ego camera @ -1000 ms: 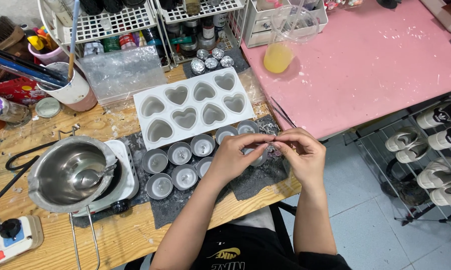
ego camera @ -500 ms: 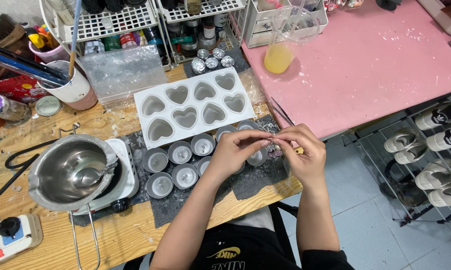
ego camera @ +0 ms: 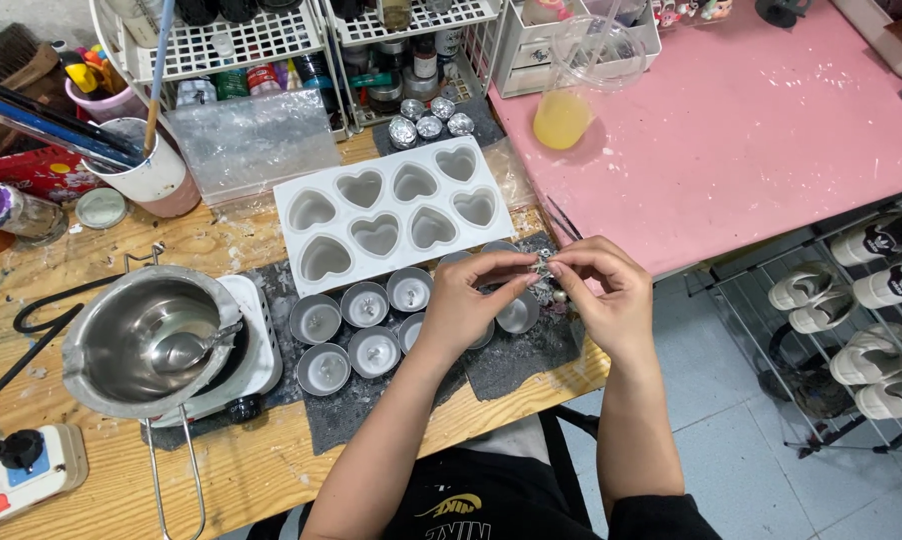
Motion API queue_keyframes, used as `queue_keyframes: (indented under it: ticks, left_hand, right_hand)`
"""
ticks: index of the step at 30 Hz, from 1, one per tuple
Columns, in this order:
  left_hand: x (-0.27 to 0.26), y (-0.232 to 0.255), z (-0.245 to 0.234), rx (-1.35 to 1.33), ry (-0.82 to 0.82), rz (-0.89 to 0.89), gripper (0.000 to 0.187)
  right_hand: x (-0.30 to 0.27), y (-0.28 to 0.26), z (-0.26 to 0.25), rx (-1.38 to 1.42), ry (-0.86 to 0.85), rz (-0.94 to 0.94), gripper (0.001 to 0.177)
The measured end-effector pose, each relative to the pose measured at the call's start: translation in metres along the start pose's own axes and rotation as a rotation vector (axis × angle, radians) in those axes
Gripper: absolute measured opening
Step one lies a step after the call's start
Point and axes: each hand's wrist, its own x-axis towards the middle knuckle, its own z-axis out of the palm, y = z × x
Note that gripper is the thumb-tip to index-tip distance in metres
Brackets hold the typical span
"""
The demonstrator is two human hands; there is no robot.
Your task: Preparing candle wicks by inserting them into metal bases and arranging them in small metal containers at a craft table.
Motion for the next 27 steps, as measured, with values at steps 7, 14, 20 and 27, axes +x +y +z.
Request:
queue_keyframes:
  ticks: [7,14,20,27]
  left_hand:
    - [0.003,-0.023,0.0,-0.237,-0.007,-0.071,0.019]
    - [0.004,-0.021,-0.002,-0.224,0.028,-0.076,0.018]
    - [0.005,-0.019,-0.007,-0.198,0.057,-0.092,0.018]
    - [0.005,0.004,-0.039,0.208,0.105,0.028,0.04]
  right_hand:
    - [0.008,-0.015,0.006,-0.139,0.026,-0.026,0.009]
    - [0.014,-0.028,0.006,-0.305,-0.007,-0.152,0.012]
    - [0.021,-0.037,0.007,-0.371,-0.045,-0.219,0.014]
    - [0.053,-0.051,0.015,-0.484,-0.141,-0.401,0.015]
